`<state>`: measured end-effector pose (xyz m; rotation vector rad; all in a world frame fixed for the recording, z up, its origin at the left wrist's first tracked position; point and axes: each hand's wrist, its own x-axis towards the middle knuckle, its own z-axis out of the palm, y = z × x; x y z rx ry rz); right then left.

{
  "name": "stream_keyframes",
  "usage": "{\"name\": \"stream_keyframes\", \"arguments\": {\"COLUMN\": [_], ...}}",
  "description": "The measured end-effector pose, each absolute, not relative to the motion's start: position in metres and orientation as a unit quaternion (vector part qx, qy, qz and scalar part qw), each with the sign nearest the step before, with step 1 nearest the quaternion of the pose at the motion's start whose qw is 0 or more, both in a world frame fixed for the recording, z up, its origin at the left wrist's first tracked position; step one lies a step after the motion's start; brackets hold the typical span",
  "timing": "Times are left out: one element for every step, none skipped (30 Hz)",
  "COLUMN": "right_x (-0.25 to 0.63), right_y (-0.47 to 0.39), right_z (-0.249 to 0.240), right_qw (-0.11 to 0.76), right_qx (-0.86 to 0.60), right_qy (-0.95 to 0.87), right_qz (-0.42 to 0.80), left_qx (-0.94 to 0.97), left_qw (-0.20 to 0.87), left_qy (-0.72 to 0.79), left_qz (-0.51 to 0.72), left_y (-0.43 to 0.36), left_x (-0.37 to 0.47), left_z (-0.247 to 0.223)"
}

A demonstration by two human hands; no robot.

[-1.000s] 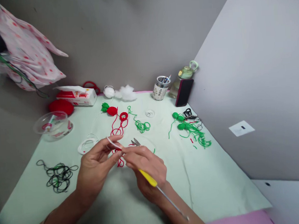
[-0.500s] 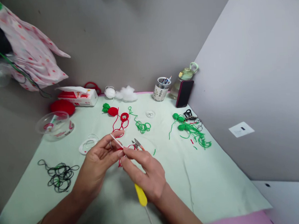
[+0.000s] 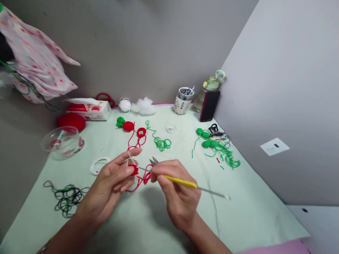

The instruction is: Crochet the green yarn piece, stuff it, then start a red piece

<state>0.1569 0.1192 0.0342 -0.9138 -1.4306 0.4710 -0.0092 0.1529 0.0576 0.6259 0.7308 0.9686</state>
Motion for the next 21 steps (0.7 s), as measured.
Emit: {"name": "stream_keyframes", "arguments": {"right_x": [0.157,0.157,0.157,0.156,0.156,0.155,0.154,0.153,0.152,0.151,0.150,0.149,0.148,0.147,0.146,0.146,0.145,0.145,0.146,0.147,0.148], "right_y": [0.121,0.122,0.124,0.125,0.126,0.127,0.128,0.128,0.128,0.128,0.127,0.126,0.124,0.123,0.121,0.120,0.119,0.119,0.119,0.120,0.121], "right_z": [0.035,0.036,0.036,0.036,0.037,0.037,0.037,0.038,0.038,0.037,0.036,0.034,0.031,0.028,0.025,0.022,0.019,0.019,0.019,0.021,0.024], "right_qw": [0.654,0.666,0.671,0.668,0.661,0.654,0.647,0.644,0.645,0.646,0.644,0.637,0.627,0.613,0.597,0.580,0.571,0.568,0.571,0.577,0.584], "right_qx": [-0.393,-0.383,-0.373,-0.368,-0.368,-0.370,-0.372,-0.375,-0.377,-0.382,-0.390,-0.402,-0.417,-0.432,-0.440,-0.442,-0.438,-0.432,-0.427,-0.423,-0.421], "right_qy": [-0.596,-0.572,-0.558,-0.556,-0.564,-0.576,-0.587,-0.593,-0.594,-0.593,-0.595,-0.603,-0.617,-0.636,-0.659,-0.680,-0.693,-0.700,-0.700,-0.696,-0.687], "right_qz": [0.249,0.288,0.316,0.330,0.331,0.324,0.314,0.304,0.298,0.293,0.284,0.264,0.228,0.180,0.127,0.079,0.044,0.033,0.042,0.067,0.099], "left_qx": [0.302,0.315,0.331,0.347,0.363,0.376,0.386,0.392,0.392,0.389,0.384,0.378,0.370,0.360,0.347,0.331,0.312,0.293,0.276,0.265,0.259], "left_qw": [0.764,0.755,0.748,0.745,0.743,0.742,0.739,0.735,0.730,0.724,0.718,0.715,0.715,0.720,0.732,0.749,0.768,0.787,0.803,0.815,0.822], "left_qy": [0.344,0.347,0.348,0.346,0.345,0.345,0.347,0.352,0.358,0.364,0.369,0.373,0.375,0.371,0.363,0.352,0.340,0.329,0.319,0.312,0.306], "left_qz": [0.455,0.459,0.458,0.453,0.444,0.435,0.428,0.427,0.431,0.438,0.448,0.455,0.460,0.462,0.460,0.454,0.444,0.432,0.420,0.411,0.405], "left_y": [0.153,0.152,0.151,0.150,0.149,0.148,0.147,0.146,0.146,0.146,0.146,0.147,0.147,0.147,0.147,0.147,0.147,0.147,0.147,0.148,0.150], "left_x": [-0.009,-0.009,-0.007,-0.006,-0.004,-0.003,-0.002,-0.001,0.000,0.000,0.001,0.002,0.002,0.003,0.004,0.005,0.006,0.006,0.005,0.004,0.003], "left_z": [0.058,0.057,0.056,0.054,0.052,0.050,0.048,0.046,0.044,0.043,0.042,0.042,0.041,0.041,0.041,0.041,0.042,0.043,0.043,0.044,0.045]}}
